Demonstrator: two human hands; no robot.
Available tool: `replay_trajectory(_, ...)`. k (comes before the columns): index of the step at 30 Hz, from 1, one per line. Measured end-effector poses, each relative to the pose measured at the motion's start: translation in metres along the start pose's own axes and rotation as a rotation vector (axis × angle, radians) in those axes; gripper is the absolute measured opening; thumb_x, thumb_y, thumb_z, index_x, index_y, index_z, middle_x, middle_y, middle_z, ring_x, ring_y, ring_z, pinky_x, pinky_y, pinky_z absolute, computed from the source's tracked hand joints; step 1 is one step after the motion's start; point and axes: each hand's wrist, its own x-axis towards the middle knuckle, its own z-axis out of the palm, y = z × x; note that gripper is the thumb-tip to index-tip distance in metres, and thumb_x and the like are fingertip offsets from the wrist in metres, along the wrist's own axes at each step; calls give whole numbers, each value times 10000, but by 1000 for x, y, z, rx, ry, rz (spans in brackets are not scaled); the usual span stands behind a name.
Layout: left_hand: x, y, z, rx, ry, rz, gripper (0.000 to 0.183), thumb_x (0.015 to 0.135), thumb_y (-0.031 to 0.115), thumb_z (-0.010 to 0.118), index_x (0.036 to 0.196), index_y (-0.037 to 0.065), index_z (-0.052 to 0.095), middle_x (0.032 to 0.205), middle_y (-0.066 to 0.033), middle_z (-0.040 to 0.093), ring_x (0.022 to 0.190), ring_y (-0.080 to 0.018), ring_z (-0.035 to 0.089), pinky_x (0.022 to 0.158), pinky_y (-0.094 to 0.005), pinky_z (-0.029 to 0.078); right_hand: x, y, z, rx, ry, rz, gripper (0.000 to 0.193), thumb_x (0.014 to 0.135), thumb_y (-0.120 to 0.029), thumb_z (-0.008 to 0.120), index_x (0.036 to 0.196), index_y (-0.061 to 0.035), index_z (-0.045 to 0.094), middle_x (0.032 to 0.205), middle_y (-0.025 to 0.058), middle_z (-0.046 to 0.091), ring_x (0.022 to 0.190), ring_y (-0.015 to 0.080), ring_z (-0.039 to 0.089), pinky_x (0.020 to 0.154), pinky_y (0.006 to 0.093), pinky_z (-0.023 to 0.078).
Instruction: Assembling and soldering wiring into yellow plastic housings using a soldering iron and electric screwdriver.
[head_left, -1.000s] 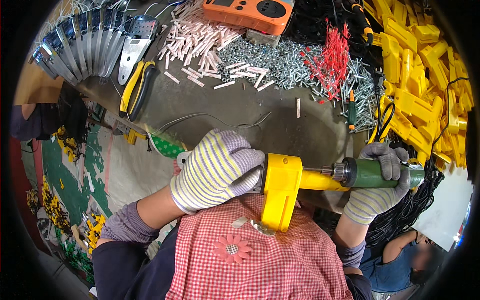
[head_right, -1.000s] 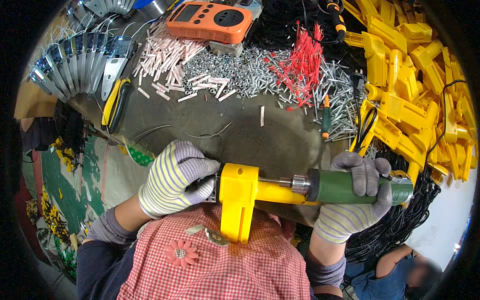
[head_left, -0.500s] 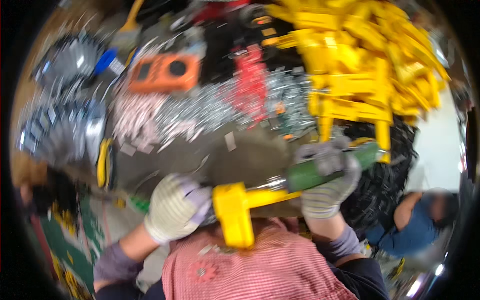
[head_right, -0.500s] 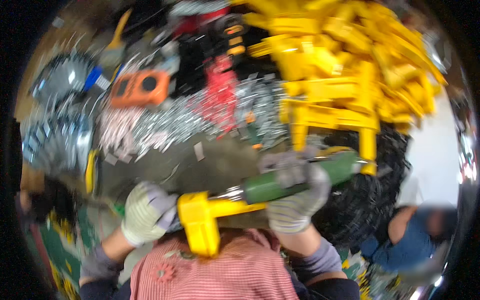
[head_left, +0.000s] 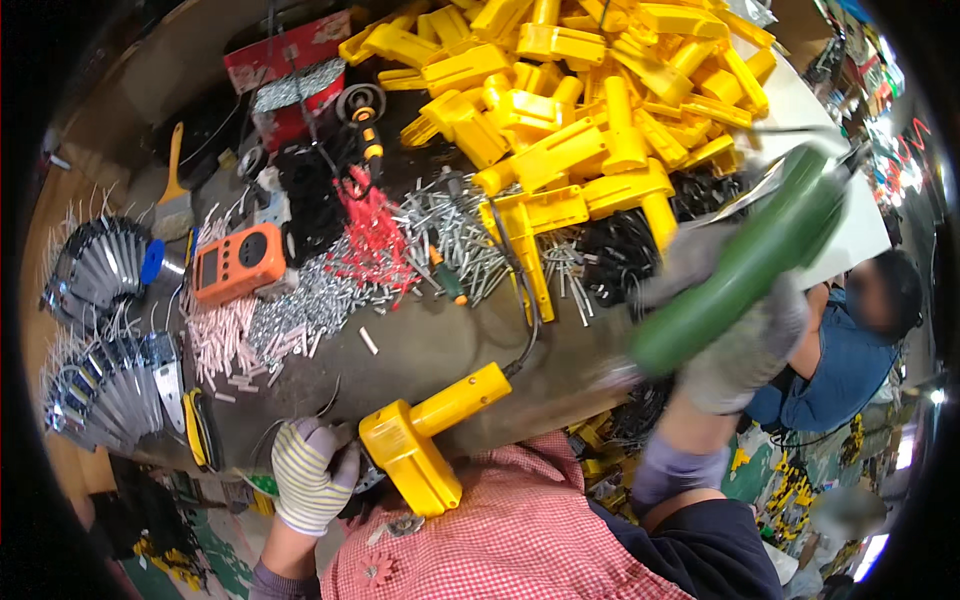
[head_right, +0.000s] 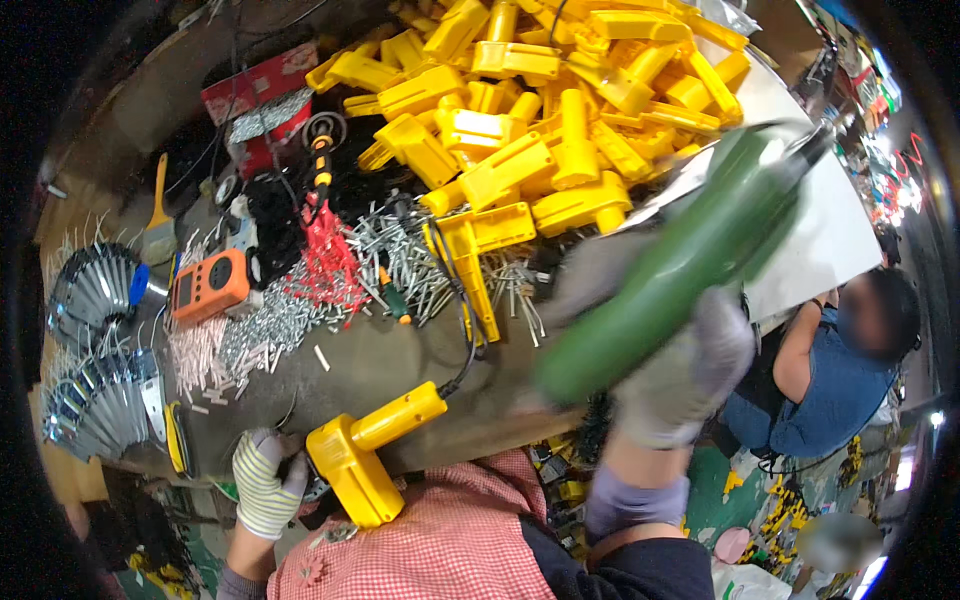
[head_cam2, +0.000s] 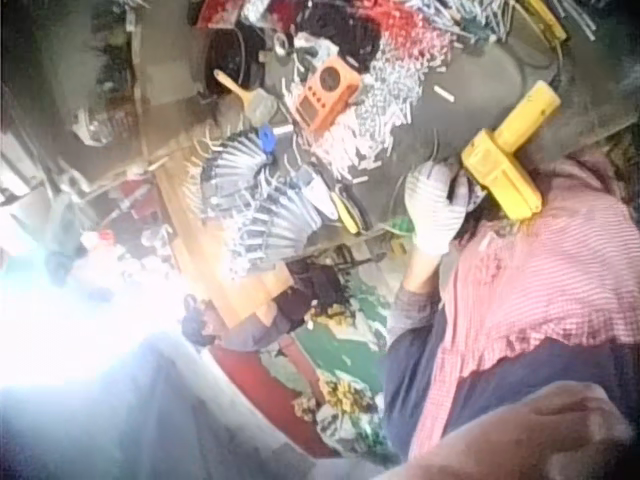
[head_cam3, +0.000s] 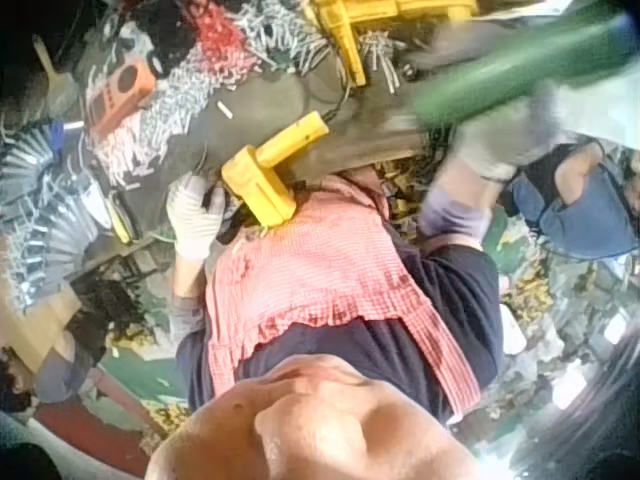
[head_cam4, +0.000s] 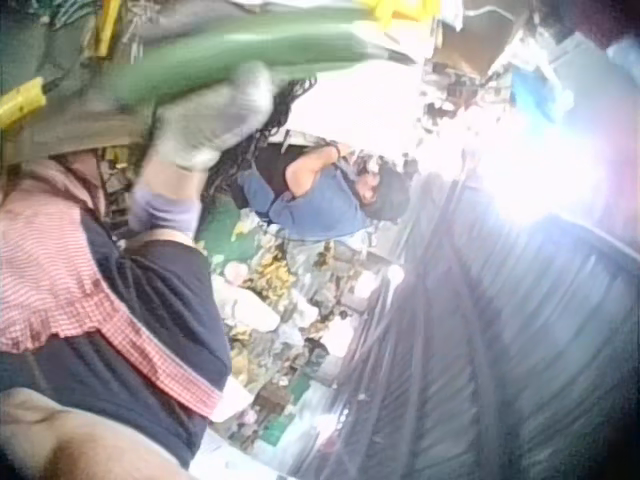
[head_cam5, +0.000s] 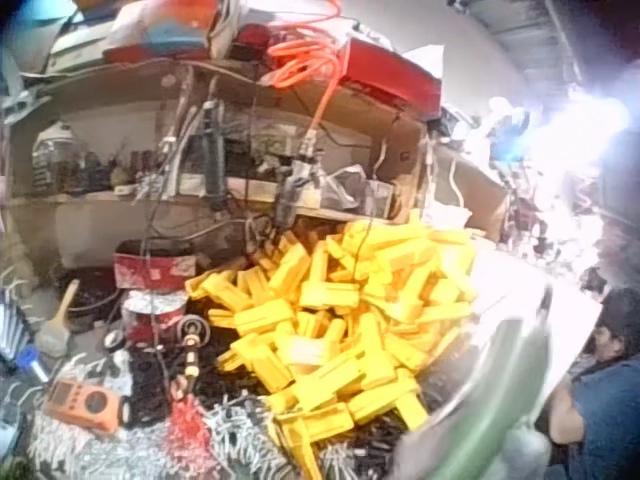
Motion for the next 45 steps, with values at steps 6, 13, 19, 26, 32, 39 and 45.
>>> replay_trajectory(6, 5, -1, 2, -106, -9, 33, 205, 731, 105, 711, 928, 100, 658, 756, -86, 610, 704, -311, 596, 667, -430, 454, 85, 9, -91, -1645, -120, -395, 661, 794, -172, 732, 1407, -120, 490, 1135, 201, 662, 981, 395, 654, 902, 453, 496)
replay_trajectory(13, -26, 3, -27, 10, -16, 74, 658, 661, 408, 785, 1204, 71, 629, 1142, -132, 561, 970, -343, 549, 848, -478, 442, 76, 20, -54, -1800, 6, -571, 329, 829, -185, 715, 1129, -53, 685, 1052, 171, 677, 991, 345, 635, 896, 420, 496)
replay_trajectory(19, -18, 2, -28, 167, -255, -10, 689, 693, 465, 730, 1261, 96, 609, 1169, -130, 569, 1031, -338, 558, 914, -495, 430, 37, 111, 99, -1377, -671, -755, 421, 700, -164, 808, 1062, -97, 604, 892, 106, 656, 858, 316, 615, 765, 430, 489)
replay_trajectory(26, -29, -11, -38, 201, -95, 50, 529, 722, 378, 727, 1146, 70, 655, 969, -108, 685, 856, -277, 632, 752, -416, 479, 55, 143, 94, -1352, -468, -866, 265, 761, -129, 736, 1014, -120, 655, 811, 101, 644, 777, 313, 615, 699, 445, 482)
replay_trajectory(32, -30, -61, -36, 359, 373, -142, 290, 816, 233, 720, 1065, 86, 691, 874, -120, 631, 795, -313, 599, 724, -434, 452, 33, 80, 195, -657, -777, -1234, 349, 748, 18, 614, 1053, -135, 689, 827, 70, 619, 795, 294, 584, 732, 403, 449)
replay_trajectory(39, -19, -60, -37, 318, 264, -273, 253, 832, 205, 690, 1050, 79, 693, 968, -131, 631, 893, -337, 600, 813, -443, 456, 24, 140, 271, -1198, -941, -1436, 221, 792, -165, 629, 954, -258, 747, 928, 10, 643, 1007, 238, 589, 900, 460, 458)
replay_trajectory(45, -23, -67, -35, 293, 363, -234, 250, 797, 168, 715, 1031, 81, 703, 920, -120, 636, 836, -319, 609, 763, -421, 471, 7, 138, 292, -1362, -1111, -1409, 165, 762, -264, 701, 900, -193, 758, 1014, 69, 692, 1050, 253, 625, 969, 448, 438)
